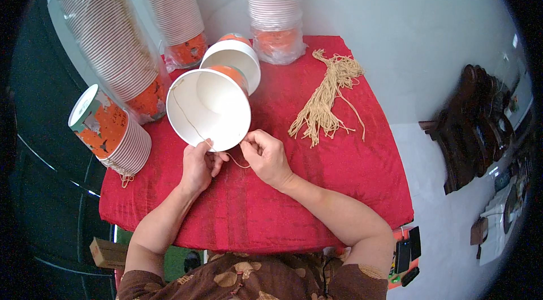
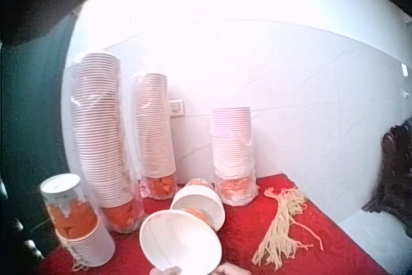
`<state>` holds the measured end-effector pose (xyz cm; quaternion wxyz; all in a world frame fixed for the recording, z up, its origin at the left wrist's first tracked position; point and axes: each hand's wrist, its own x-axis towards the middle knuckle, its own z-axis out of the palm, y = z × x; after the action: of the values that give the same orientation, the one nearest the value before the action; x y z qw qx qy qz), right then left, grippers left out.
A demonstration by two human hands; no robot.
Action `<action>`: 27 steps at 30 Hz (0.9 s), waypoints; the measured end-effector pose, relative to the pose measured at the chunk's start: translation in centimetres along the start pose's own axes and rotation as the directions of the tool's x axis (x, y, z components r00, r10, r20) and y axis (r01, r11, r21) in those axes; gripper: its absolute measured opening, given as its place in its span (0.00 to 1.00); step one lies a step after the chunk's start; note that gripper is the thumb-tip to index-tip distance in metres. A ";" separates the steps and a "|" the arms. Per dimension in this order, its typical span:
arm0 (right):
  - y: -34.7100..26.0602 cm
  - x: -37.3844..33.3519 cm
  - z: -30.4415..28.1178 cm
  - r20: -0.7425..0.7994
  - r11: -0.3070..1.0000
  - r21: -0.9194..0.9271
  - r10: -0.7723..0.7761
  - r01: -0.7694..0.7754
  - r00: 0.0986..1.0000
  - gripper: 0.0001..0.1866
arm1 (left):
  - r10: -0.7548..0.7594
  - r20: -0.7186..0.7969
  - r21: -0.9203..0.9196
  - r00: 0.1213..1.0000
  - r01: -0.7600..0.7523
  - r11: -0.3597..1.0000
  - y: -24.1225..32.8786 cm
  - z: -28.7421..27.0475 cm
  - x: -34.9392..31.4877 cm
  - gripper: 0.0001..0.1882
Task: Attaching elastic strings to paper cups by threading them through pre-made holes to create party hats.
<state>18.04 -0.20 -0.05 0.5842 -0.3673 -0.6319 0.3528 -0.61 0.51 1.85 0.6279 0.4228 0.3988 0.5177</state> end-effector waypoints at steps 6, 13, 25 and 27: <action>-0.1 0.3 0.3 -0.012 0.967 0.160 0.204 -0.199 0.979 0.11 | 0.089 0.001 0.130 0.996 -0.089 0.988 -0.5 -0.2 -0.3 0.17; 0.4 0.4 0.4 -0.074 0.955 0.190 0.247 -0.229 0.966 0.12 | 0.015 0.092 -0.002 0.996 -0.015 1.000 0.1 0.5 -0.6 0.13; 1.5 0.4 0.4 -0.134 0.972 0.042 0.234 -0.230 0.963 0.11 | -0.427 0.583 0.325 0.691 0.283 0.902 0.8 0.3 -1.7 0.14; 1.3 0.3 0.5 -0.115 0.967 0.023 0.256 -0.255 0.960 0.11 | -0.147 0.584 0.370 0.798 -0.102 0.923 0.3 0.6 -2.3 0.10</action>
<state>17.62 0.72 -1.10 0.5713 -0.4633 -0.5425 0.4057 -0.52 -1.76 2.45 0.6329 0.6744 0.2769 0.2606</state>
